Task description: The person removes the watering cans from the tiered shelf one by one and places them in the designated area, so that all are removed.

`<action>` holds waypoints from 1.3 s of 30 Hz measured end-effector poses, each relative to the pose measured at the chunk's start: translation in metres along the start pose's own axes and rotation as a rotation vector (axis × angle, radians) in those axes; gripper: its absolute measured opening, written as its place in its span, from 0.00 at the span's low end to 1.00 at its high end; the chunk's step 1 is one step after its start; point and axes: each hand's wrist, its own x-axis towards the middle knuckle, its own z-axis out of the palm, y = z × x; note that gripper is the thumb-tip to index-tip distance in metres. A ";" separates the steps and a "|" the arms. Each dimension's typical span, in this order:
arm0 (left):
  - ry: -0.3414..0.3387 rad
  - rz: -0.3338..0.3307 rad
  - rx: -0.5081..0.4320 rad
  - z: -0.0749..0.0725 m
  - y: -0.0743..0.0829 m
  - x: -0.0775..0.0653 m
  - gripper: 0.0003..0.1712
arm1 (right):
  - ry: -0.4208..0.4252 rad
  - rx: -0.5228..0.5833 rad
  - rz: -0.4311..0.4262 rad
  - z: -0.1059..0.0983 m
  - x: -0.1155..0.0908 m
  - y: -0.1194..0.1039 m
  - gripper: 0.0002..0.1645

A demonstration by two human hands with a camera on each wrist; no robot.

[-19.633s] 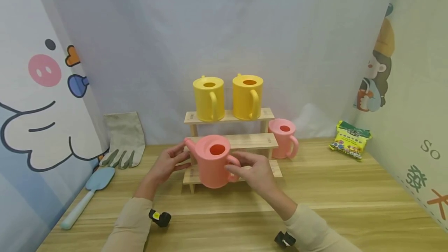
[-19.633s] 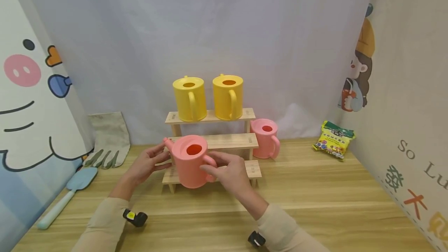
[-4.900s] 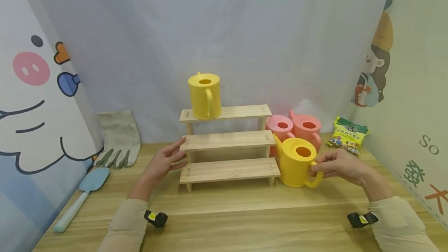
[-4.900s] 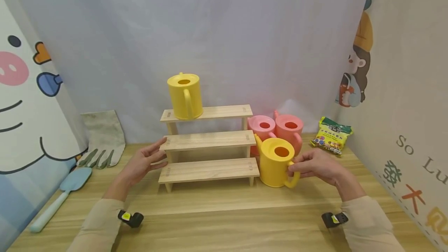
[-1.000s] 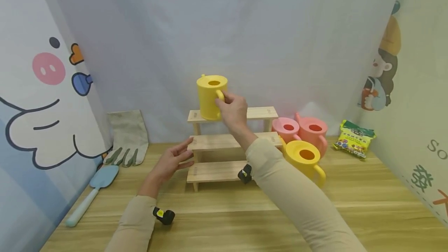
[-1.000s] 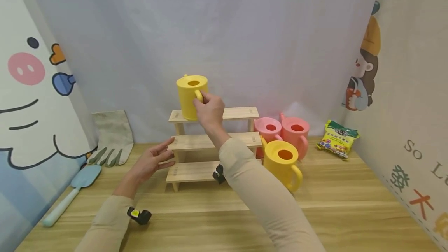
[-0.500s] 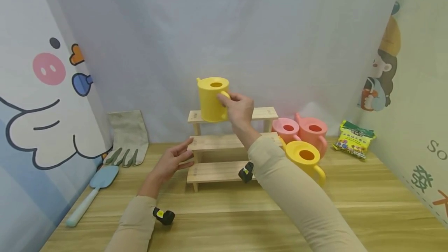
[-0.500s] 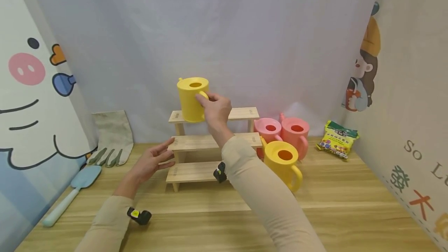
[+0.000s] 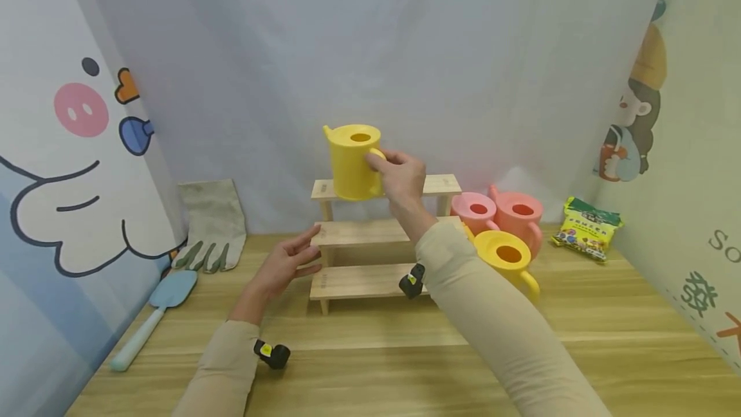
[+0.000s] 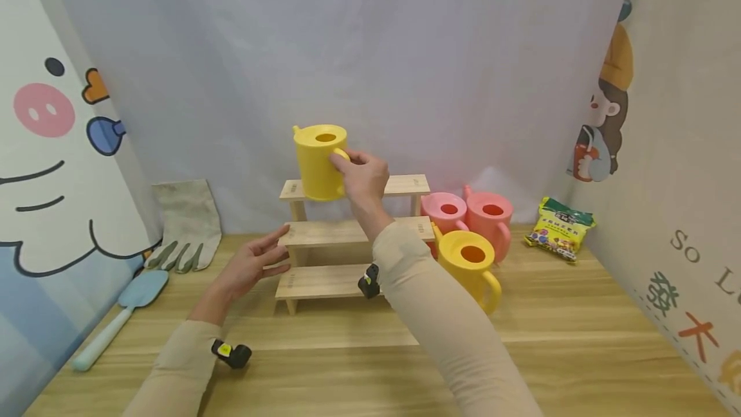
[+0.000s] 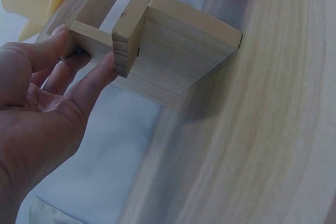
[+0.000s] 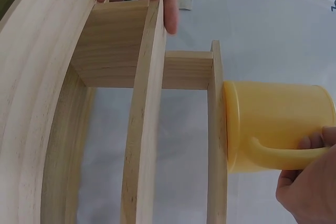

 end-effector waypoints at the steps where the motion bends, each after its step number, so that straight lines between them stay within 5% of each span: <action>1: -0.001 -0.001 -0.001 0.000 0.000 0.000 0.34 | 0.001 0.002 -0.003 -0.001 0.000 0.001 0.15; 17: 0.006 -0.001 0.009 0.003 0.002 0.001 0.34 | 0.101 0.024 -0.104 -0.037 0.013 -0.009 0.17; 29: 0.008 0.005 0.017 0.001 0.003 0.001 0.34 | 0.231 -0.068 -0.049 -0.099 0.021 -0.019 0.18; 39: -0.007 0.013 0.006 0.000 -0.001 0.002 0.35 | 0.226 -0.237 -0.006 -0.162 -0.002 -0.027 0.25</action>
